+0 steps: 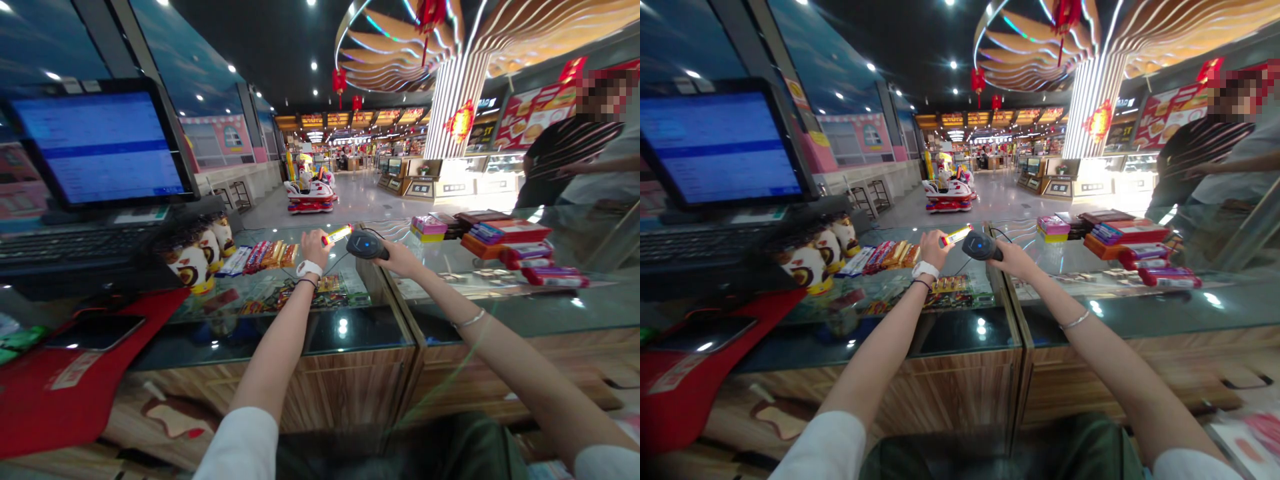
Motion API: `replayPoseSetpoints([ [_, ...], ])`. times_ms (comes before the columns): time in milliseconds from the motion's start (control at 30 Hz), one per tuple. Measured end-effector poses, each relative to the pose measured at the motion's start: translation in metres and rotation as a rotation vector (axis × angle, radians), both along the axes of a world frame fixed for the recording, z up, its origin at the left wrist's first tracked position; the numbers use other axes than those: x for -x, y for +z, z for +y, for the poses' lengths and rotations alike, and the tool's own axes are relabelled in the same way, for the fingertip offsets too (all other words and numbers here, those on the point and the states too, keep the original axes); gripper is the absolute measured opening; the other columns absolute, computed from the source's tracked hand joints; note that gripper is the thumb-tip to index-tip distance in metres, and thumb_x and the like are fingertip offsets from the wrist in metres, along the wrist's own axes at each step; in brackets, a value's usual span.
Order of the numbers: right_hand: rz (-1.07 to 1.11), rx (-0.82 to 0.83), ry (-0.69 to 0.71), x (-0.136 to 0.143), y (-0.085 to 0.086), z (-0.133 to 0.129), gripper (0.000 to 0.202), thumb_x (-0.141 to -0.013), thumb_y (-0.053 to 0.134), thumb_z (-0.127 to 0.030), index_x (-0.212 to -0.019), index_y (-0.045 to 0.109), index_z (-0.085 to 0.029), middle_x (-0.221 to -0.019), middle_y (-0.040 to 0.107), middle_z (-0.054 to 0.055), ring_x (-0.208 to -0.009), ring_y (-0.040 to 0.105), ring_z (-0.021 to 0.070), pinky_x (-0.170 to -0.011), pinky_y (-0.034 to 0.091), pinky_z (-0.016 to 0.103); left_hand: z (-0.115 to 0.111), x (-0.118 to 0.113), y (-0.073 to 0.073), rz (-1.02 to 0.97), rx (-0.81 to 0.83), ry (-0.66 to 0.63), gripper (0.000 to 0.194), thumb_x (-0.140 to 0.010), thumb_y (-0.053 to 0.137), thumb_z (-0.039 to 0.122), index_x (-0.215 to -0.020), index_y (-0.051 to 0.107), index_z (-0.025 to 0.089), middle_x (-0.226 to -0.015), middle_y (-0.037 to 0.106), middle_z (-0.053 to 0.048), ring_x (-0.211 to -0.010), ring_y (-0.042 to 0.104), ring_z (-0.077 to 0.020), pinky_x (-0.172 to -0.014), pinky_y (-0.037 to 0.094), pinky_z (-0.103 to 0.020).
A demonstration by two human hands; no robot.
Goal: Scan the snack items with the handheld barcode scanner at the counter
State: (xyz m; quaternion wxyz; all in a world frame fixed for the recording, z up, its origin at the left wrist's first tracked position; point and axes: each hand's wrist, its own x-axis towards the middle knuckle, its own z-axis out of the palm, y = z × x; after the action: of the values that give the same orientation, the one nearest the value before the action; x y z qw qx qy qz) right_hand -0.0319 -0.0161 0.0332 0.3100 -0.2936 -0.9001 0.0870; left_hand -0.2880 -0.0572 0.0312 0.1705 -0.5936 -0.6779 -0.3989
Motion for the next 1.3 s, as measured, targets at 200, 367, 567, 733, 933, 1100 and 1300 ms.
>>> replayPoseSetpoints([
  [200,0.006,-0.008,-0.003,0.000,-0.002,0.002,0.041,-0.085,0.066,-0.038,-0.122,0.063,-0.020,-0.109,0.075,0.011,-0.102,0.070,0.0327,-0.083,0.053,0.038,0.000,0.001,-0.001,-0.006,-0.002,-0.006,0.016,-0.080,0.068,0.018,-0.091,0.058,0.025,-0.105,0.069,-0.005,-0.109,0.063,-0.0270,-0.117,0.030,-0.052],
  [367,0.028,-0.023,0.040,-0.002,-0.002,0.002,0.043,-0.085,0.065,-0.037,-0.124,0.060,-0.020,-0.110,0.073,0.010,-0.101,0.068,0.0310,-0.084,0.052,0.038,-0.002,-0.001,0.001,-0.009,-0.015,-0.018,0.017,-0.080,0.068,0.017,-0.090,0.058,0.026,-0.103,0.069,-0.004,-0.107,0.063,-0.0266,-0.117,0.030,-0.053],
  [567,-0.069,-0.073,0.056,-0.006,-0.002,0.002,0.045,-0.080,0.064,-0.033,-0.122,0.058,-0.019,-0.116,0.066,0.011,-0.098,0.066,0.0296,-0.080,0.051,0.036,-0.002,-0.002,0.002,-0.010,-0.012,-0.012,0.017,-0.080,0.069,0.017,-0.090,0.058,0.025,-0.103,0.069,-0.005,-0.108,0.063,-0.0261,-0.117,0.029,-0.052],
  [733,-0.102,-0.177,0.190,-0.013,-0.002,0.015,0.048,-0.078,0.062,-0.024,-0.126,0.060,-0.018,-0.118,0.064,0.013,-0.108,0.061,0.0295,-0.092,0.048,0.039,-0.002,-0.001,0.002,-0.015,-0.017,-0.004,0.016,-0.081,0.068,0.018,-0.090,0.058,0.025,-0.104,0.069,-0.004,-0.108,0.063,-0.0260,-0.117,0.029,-0.053],
  [933,-0.156,-0.186,0.103,-0.031,-0.014,0.048,0.054,-0.077,0.055,-0.012,-0.129,0.062,-0.023,-0.131,0.064,0.011,-0.124,0.056,0.0314,-0.112,0.031,0.056,-0.003,-0.006,0.003,-0.011,-0.022,-0.027,0.017,-0.081,0.070,0.018,-0.089,0.057,0.026,-0.102,0.069,-0.003,-0.108,0.063,-0.0253,-0.118,0.029,-0.052],
  [1100,-0.192,-0.108,0.066,-0.042,-0.026,0.067,0.062,-0.071,0.054,-0.005,-0.128,0.064,-0.025,-0.134,0.065,0.009,-0.129,0.055,0.0321,-0.113,0.030,0.060,-0.002,-0.011,0.001,0.007,-0.013,-0.038,0.017,-0.081,0.070,0.019,-0.089,0.057,0.026,-0.103,0.069,-0.003,-0.107,0.063,-0.0255,-0.118,0.029,-0.052],
  [1300,-0.141,-0.056,0.142,-0.044,-0.035,0.082,0.061,-0.068,0.055,-0.002,-0.124,0.067,-0.021,-0.126,0.070,0.010,-0.120,0.061,0.0288,-0.105,0.045,0.050,-0.002,-0.019,0.001,0.028,-0.003,-0.075,0.017,-0.081,0.070,0.020,-0.091,0.058,0.026,-0.103,0.069,-0.003,-0.107,0.063,-0.0259,-0.119,0.027,-0.053],
])
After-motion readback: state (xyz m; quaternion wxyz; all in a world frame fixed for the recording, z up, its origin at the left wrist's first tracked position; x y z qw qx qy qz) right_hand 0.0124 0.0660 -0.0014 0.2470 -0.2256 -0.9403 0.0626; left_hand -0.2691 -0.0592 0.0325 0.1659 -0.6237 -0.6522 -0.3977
